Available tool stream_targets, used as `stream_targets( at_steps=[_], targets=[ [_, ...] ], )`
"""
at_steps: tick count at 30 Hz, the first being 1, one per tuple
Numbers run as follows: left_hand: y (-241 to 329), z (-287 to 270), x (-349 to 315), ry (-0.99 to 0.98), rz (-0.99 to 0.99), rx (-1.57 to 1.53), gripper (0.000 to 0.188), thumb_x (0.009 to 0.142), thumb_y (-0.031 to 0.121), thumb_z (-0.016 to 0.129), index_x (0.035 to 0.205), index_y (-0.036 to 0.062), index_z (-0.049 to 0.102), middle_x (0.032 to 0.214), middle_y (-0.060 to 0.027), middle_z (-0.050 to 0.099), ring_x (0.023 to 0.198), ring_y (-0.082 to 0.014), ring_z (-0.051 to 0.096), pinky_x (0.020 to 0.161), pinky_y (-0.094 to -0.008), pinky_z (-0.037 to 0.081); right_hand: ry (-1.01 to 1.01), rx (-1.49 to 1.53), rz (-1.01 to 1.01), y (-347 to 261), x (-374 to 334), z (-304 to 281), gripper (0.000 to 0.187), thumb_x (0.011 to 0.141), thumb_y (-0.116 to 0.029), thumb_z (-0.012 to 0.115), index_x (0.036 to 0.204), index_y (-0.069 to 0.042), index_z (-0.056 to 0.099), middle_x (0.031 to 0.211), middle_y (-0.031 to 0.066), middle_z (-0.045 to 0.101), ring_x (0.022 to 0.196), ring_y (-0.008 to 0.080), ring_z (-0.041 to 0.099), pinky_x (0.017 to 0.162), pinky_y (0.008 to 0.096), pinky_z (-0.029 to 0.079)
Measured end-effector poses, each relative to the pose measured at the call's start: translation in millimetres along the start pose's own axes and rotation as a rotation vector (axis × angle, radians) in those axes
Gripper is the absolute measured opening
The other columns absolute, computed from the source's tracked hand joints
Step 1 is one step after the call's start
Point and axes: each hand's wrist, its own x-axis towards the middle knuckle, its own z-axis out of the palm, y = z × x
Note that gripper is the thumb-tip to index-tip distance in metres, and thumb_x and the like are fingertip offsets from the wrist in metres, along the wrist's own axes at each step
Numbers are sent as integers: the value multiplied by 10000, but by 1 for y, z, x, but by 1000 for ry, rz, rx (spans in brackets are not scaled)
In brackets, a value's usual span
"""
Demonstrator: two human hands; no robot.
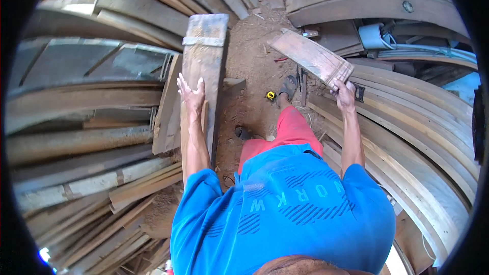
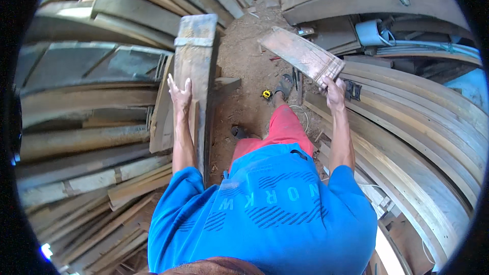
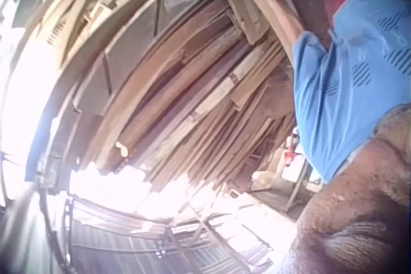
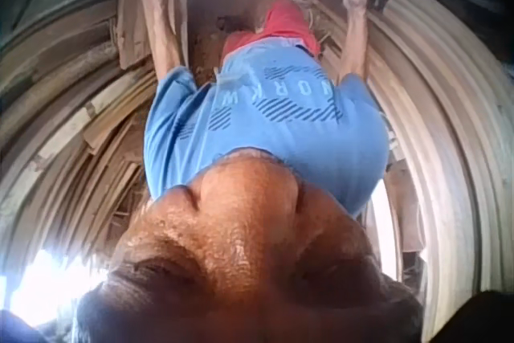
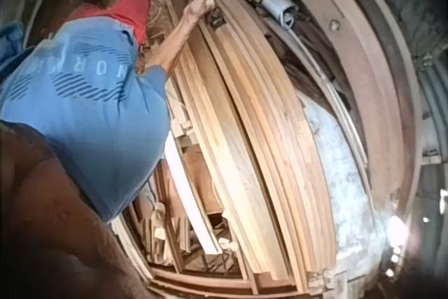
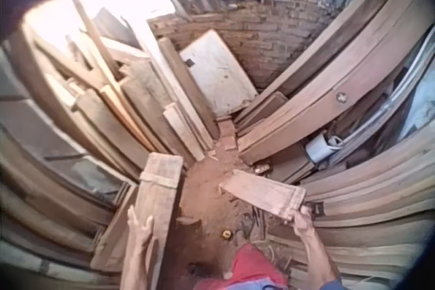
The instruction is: The person measures wood planks with a tape measure, marks them with a pencil, uses a handheld planer on a board, and attaches pieces together using a hammer and metal clamps.
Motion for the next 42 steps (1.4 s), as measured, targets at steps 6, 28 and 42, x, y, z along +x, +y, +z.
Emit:
stream_targets(
  at_steps=[6,28,42],
  targets=[
    [-127,-96,-182,-201,-363,308,1241,736,529,786,1585,48,19,1594,-357,66,1499,-479,59,1196,-614,68,-277,371,-20,-8,-114,69,276,916,-143,671,1165,-49,599,960,38,693,761,125,666,628,286,583],
    [-245,-184,-316,-355,-386,330,1389,560,349,908,1591,330,-22,1495,-283,228,1351,-482,291,1110,-611,253,-594,377,197,137,-179,227,191,939,-113,650,1129,-94,638,1005,24,708,872,173,692,756,336,608],
    [-228,-180,-342,-287,-261,253,1359,542,310,896,1592,357,34,1485,-294,227,1348,-512,268,1111,-644,240,-675,-182,440,219,-212,304,89,931,-128,674,969,-66,624,822,37,637,694,177,614,652,346,528]
  ],
)
